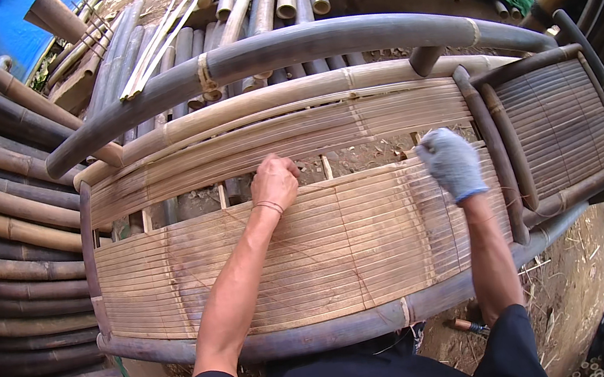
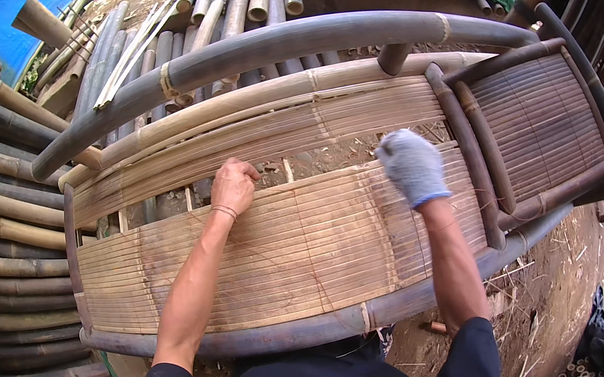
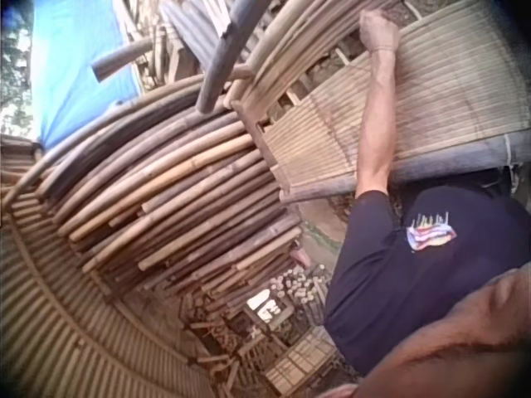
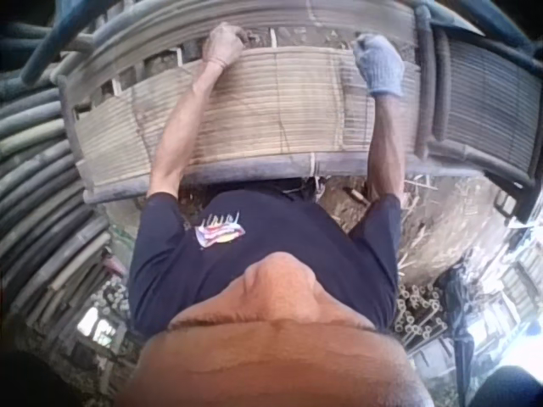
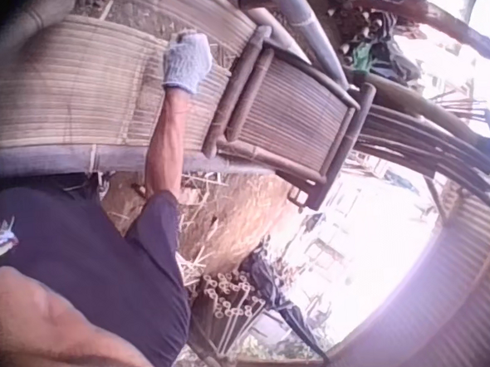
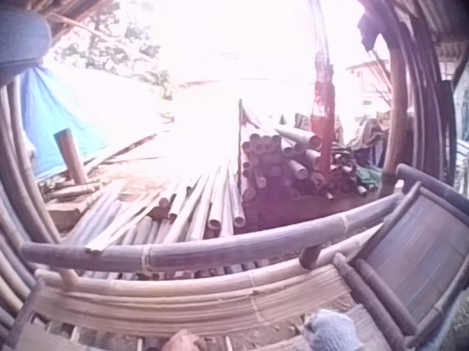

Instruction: The person weaves thin bamboo strips into the seat and back of a bamboo chair, threading a strand through pre-cut slots and around the frame by hand.

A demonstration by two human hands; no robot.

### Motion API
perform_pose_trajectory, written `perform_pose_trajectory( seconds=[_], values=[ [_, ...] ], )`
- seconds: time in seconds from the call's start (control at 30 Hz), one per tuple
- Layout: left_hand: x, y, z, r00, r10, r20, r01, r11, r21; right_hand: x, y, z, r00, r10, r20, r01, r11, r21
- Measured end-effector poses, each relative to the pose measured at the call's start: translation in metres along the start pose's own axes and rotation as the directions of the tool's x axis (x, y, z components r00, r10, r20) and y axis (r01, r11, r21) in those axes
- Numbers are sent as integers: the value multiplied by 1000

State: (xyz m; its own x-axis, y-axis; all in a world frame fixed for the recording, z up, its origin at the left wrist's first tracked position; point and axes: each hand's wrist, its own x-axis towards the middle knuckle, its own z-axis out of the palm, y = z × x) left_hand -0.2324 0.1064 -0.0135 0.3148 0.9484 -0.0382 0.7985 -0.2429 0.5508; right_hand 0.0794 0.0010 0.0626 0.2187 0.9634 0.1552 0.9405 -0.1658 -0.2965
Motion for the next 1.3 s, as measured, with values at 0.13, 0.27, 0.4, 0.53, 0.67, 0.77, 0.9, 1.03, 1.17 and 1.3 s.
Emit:
perform_pose_trajectory(
  seconds=[0.13, 0.27, 0.4, 0.53, 0.67, 0.77, 0.9, 1.03, 1.17, 1.3],
  values=[
    [23, 32, 1, 869, -115, 481, 41, 986, 162, 30, -57, 87, 954, -87, 286, 160, 956, -245],
    [51, -4, 44, 839, 96, 536, 13, 981, -195, 81, -65, 160, 630, -404, 664, 340, 911, 232],
    [48, 17, 27, 840, -53, 540, 156, 977, -147, 82, -49, 131, 510, -583, 632, 313, 810, 495],
    [25, 17, -5, 895, -35, 445, 201, 922, -332, 27, -76, 71, 913, -334, 233, 260, 919, 296],
    [17, 31, -18, 809, 128, 573, 329, 709, -624, -6, -78, 77, 933, -359, 19, 277, 752, 598],
    [13, 46, -21, 858, 51, 510, 286, 779, -558, -33, -75, 32, 962, -156, 226, -99, 570, 815],
    [-17, 64, 7, 927, 361, 96, -312, 889, -335, -81, -24, -42, 965, -170, -200, 230, 176, 957],
    [-65, 115, 29, 647, 752, 127, -709, 654, -262, -60, -7, -69, 927, 372, -37, 94, -135, 986],
    [-140, 173, 22, 430, 903, 22, -840, 409, -358, -42, -47, -13, 628, -4, 778, -703, 425, 570],
    [-144, 166, 3, 344, 938, -28, -798, 277, -534, -39, -83, -1, 709, -64, 702, -547, 578, 606]
  ],
)
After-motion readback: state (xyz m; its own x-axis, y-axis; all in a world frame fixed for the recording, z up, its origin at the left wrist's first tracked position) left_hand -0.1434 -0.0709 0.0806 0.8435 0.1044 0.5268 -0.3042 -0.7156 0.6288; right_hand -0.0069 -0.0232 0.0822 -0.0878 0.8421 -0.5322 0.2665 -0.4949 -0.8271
